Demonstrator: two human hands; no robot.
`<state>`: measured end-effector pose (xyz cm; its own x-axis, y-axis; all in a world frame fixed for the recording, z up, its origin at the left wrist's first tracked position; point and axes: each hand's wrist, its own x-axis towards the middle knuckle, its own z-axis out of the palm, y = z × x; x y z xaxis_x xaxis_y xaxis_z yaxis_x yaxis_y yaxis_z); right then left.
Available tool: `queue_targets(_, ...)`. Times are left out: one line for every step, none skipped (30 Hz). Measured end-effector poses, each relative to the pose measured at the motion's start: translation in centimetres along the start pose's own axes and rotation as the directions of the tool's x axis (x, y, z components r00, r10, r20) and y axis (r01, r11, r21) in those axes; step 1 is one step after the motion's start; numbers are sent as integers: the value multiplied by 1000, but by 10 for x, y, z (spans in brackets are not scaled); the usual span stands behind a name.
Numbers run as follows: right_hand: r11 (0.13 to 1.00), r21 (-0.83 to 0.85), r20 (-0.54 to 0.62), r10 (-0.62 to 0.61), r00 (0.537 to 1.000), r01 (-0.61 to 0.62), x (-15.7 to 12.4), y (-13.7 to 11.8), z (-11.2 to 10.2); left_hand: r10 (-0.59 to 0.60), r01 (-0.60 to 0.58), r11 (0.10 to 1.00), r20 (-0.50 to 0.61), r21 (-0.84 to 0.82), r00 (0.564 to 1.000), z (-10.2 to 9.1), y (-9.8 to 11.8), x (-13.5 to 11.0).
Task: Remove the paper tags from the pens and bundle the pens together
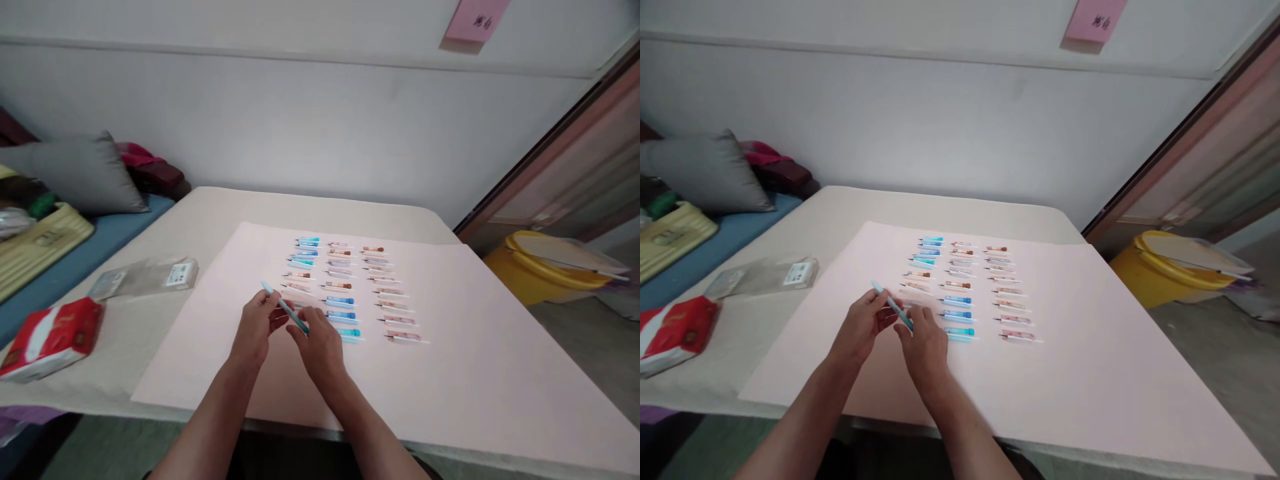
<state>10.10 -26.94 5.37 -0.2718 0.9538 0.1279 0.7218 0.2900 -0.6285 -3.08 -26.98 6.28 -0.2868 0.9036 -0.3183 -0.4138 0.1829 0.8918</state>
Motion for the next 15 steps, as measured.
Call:
queue_targets(1000,-15,6,-1,1000,1,0,0,0,0,0,1000,5,0,1000,0,0,0)
queue_targets(1000,-23,14,-8,1000,8,0,-1,-1,-1,1,1000,8,-1,1000,0,0,0)
queue_targets(1000,-25,19,-16,1000,17,0,-1,-1,-1,1,1000,8,-2,1000,0,0,0)
queue_targets(1000,-19,24,-25,999,25,0,-1,-1,-1,1,1000,9,-3,1000,0,0,-1)
queue_targets(999,-9,27,-31,999,31,0,-1,-1,-1,1,1000,9,-4,1000,1,1,-1)
queue_targets(999,4,27,-35,999,35,0,-1,-1,-1,1,1000,10,-5,1000,1,1,-1)
queue_targets(999,15,26,-35,999,35,0,-1,-1,0,0,1000,14,-6,1000,1,2,-1)
queue_targets(999,25,27,-35,999,35,-1,-1,-1,1,-1,1000,18,-6,1000,2,2,-2)
queue_targets(999,35,31,-36,999,35,-1,-1,-1,2,-2,1000,20,-7,1000,2,2,-2)
queue_targets(998,47,38,-33,999,31,0,-1,-1,7,-7,1000,21,-12,1000,3,2,-2)
queue_targets(998,67,45,-25,999,22,0,-1,-1,16,-15,1000,21,-20,1000,3,3,-3)
queue_targets(995,104,55,-16,998,10,1,-1,0,27,-26,999,24,-31,999,3,3,-3)
queue_targets(987,162,69,-5,998,-7,2,0,0,38,-37,998,27,-46,999,3,3,-2)
queue_targets(970,241,92,8,996,-30,3,0,0,46,-44,997,32,-63,998,3,2,-2)
queue_targets(940,335,129,23,991,-65,4,1,0,47,-43,996,40,-78,998,3,2,-1)
